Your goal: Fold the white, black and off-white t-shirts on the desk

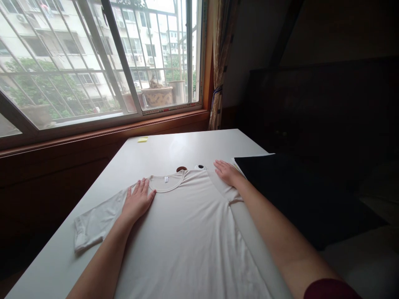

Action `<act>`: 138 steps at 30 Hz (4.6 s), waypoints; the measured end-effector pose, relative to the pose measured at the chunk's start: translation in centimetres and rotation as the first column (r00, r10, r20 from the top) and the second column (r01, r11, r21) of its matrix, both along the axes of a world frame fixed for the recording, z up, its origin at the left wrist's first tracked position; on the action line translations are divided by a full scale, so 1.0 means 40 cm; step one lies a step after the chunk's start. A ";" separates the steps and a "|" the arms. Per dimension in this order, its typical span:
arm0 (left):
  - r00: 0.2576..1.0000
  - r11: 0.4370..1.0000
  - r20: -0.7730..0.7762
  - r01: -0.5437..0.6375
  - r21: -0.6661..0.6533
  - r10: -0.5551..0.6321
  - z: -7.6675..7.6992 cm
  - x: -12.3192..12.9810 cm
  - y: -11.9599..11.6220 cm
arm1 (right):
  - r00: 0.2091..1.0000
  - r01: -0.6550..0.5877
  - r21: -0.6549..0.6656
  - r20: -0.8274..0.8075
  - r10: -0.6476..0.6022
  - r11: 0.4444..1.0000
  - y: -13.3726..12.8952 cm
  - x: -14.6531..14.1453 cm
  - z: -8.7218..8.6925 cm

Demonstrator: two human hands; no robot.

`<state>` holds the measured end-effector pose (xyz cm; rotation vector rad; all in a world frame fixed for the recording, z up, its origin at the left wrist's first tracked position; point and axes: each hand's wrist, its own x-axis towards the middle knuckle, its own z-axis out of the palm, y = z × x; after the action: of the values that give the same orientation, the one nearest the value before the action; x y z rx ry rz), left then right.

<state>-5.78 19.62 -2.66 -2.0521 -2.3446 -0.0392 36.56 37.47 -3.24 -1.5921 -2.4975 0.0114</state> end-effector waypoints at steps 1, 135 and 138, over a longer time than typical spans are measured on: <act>1.000 1.000 -0.002 0.001 0.002 -0.001 0.000 0.000 0.000 | 1.000 0.019 0.016 0.001 -0.019 1.000 0.002 0.002 -0.001; 0.875 0.933 0.354 0.249 0.259 -0.332 0.131 0.119 0.024 | 0.849 -0.229 -0.241 -0.523 0.072 0.943 -0.426 0.033 0.096; 0.814 0.926 0.443 0.332 0.178 -0.376 0.159 0.211 0.074 | 0.855 -0.135 -0.168 -0.518 0.029 0.977 -0.439 0.028 0.074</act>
<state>2.65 22.60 3.69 -2.6398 -2.0613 -0.7207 37.66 19.90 -0.29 -1.3158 -2.1807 0.6334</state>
